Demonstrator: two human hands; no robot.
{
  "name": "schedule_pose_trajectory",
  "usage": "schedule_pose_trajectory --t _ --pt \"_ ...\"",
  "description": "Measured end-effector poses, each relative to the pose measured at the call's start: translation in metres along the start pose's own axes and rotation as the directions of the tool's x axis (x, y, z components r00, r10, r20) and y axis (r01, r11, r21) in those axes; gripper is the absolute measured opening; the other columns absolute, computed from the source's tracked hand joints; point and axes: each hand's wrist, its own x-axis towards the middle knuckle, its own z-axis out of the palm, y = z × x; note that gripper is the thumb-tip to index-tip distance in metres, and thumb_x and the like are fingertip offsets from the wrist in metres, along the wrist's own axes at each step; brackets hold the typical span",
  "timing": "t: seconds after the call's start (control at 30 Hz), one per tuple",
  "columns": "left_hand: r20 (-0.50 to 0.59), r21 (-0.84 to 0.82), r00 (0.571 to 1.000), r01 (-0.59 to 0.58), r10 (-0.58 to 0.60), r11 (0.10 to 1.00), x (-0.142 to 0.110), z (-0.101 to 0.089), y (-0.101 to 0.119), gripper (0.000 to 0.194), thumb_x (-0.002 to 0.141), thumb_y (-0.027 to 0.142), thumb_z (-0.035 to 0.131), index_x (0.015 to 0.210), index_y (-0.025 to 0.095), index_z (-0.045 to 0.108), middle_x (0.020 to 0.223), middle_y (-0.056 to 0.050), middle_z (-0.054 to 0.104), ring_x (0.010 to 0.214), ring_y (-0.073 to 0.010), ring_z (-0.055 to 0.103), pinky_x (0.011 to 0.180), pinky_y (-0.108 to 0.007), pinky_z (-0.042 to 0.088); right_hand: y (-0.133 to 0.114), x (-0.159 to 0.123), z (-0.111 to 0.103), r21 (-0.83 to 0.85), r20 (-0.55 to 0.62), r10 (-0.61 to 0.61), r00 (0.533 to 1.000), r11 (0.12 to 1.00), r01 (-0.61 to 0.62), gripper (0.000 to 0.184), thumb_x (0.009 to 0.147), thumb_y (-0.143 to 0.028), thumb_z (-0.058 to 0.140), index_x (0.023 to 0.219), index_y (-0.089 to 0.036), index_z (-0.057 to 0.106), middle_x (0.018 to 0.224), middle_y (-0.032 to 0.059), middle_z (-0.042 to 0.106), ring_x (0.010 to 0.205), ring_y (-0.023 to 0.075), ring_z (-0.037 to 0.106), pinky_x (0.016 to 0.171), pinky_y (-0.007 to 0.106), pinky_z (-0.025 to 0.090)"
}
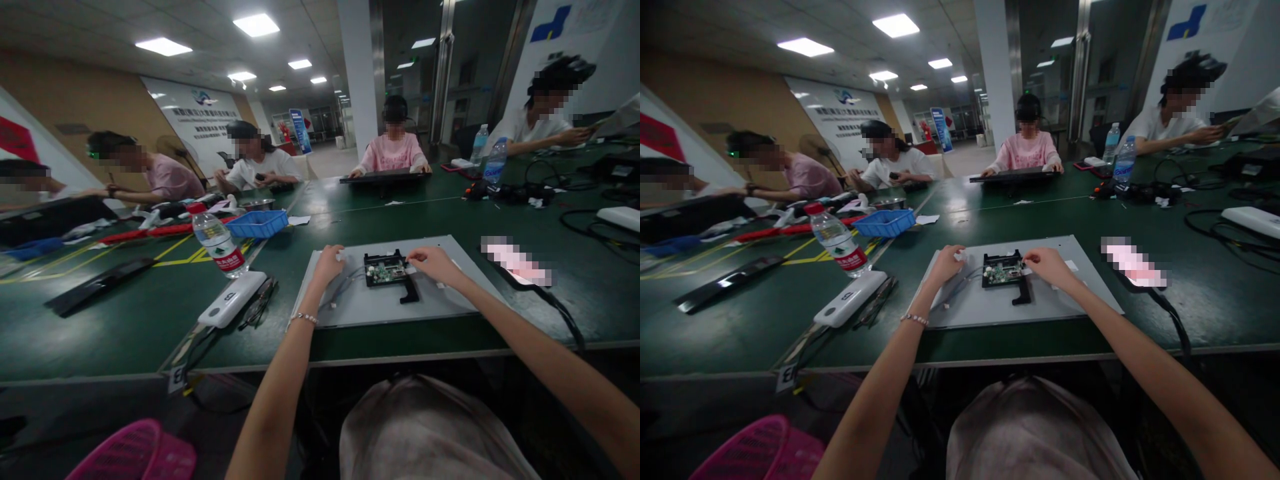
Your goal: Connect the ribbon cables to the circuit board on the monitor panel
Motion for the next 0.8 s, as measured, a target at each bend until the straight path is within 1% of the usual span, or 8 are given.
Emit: schedule_pose_trajectory --t 0.17,0.27,0.4,0.6,0.7,0.8 --pt "-0.048 0.020 0.999 0.028 -0.027 0.999 0.002 0.001 -0.006 0.029 0.073 0.012 0.053 0.099 0.014 0.067 0.096 -0.009 0.063 0.090 -0.0195 0.058 0.086 -0.030 0.045 -0.003 0.000 -0.001 -0.008 0.004 -0.014 1.000 1.000 0.014 0.020 0.082 -0.026 0.054 0.089 -0.018 0.071 0.091 0.0049 0.071 0.084 0.0190 0.064 0.079 0.033 0.048" --pt "-0.061 0.029 0.998 0.031 -0.029 0.999 0.002 -0.001 -0.007 0.023 0.076 0.015 0.051 0.090 0.014 0.069 0.091 -0.010 0.064 0.089 -0.0209 0.057 0.085 -0.031 0.044 -0.004 0.000 -0.002 -0.016 0.017 -0.007 1.000 1.000 0.008 0.019 0.082 -0.026 0.055 0.090 -0.018 0.071 0.092 0.0051 0.071 0.084 0.0192 0.064 0.078 0.033 0.048" --pt "-0.062 0.026 0.998 0.021 -0.020 0.999 0.001 -0.004 -0.004 0.023 0.080 0.021 0.048 0.085 0.014 0.070 0.088 -0.010 0.066 0.087 -0.0212 0.058 0.082 -0.030 0.045 -0.005 -0.001 -0.003 -0.028 0.024 -0.014 1.000 0.999 0.015 0.019 0.082 -0.024 0.054 0.090 -0.019 0.071 0.093 0.0052 0.071 0.084 0.0188 0.064 0.078 0.032 0.048" --pt "-0.051 0.022 0.999 0.012 -0.011 1.000 -0.001 -0.007 0.001 0.023 0.079 0.019 0.047 0.081 0.015 0.070 0.086 -0.010 0.069 0.079 -0.0195 0.060 0.078 -0.028 0.044 -0.006 0.000 -0.002 -0.028 0.010 -0.043 0.999 0.999 0.043 0.020 0.082 -0.026 0.054 0.088 -0.018 0.071 0.090 0.0047 0.071 0.081 0.0179 0.064 0.077 0.031 0.049" --pt "-0.048 0.024 0.999 0.016 -0.015 1.000 -0.001 -0.015 0.000 0.022 0.077 0.018 0.048 0.078 0.015 0.070 0.083 -0.010 0.069 0.078 -0.0199 0.060 0.077 -0.028 0.044 -0.006 0.000 -0.001 -0.015 -0.008 -0.052 0.999 0.999 0.052 0.020 0.081 -0.027 0.054 0.088 -0.018 0.071 0.089 0.0045 0.071 0.079 0.0176 0.064 0.075 0.031 0.049" --pt "-0.058 0.021 0.998 0.026 -0.025 0.999 -0.003 -0.032 -0.003 0.023 0.078 0.021 0.048 0.080 0.015 0.070 0.084 -0.009 0.070 0.078 -0.0200 0.061 0.074 -0.027 0.044 -0.008 0.000 -0.002 -0.020 -0.038 -0.082 0.996 0.996 0.082 0.020 0.082 -0.026 0.053 0.090 -0.018 0.070 0.091 0.0048 0.070 0.082 0.0178 0.064 0.073 0.030 0.049"
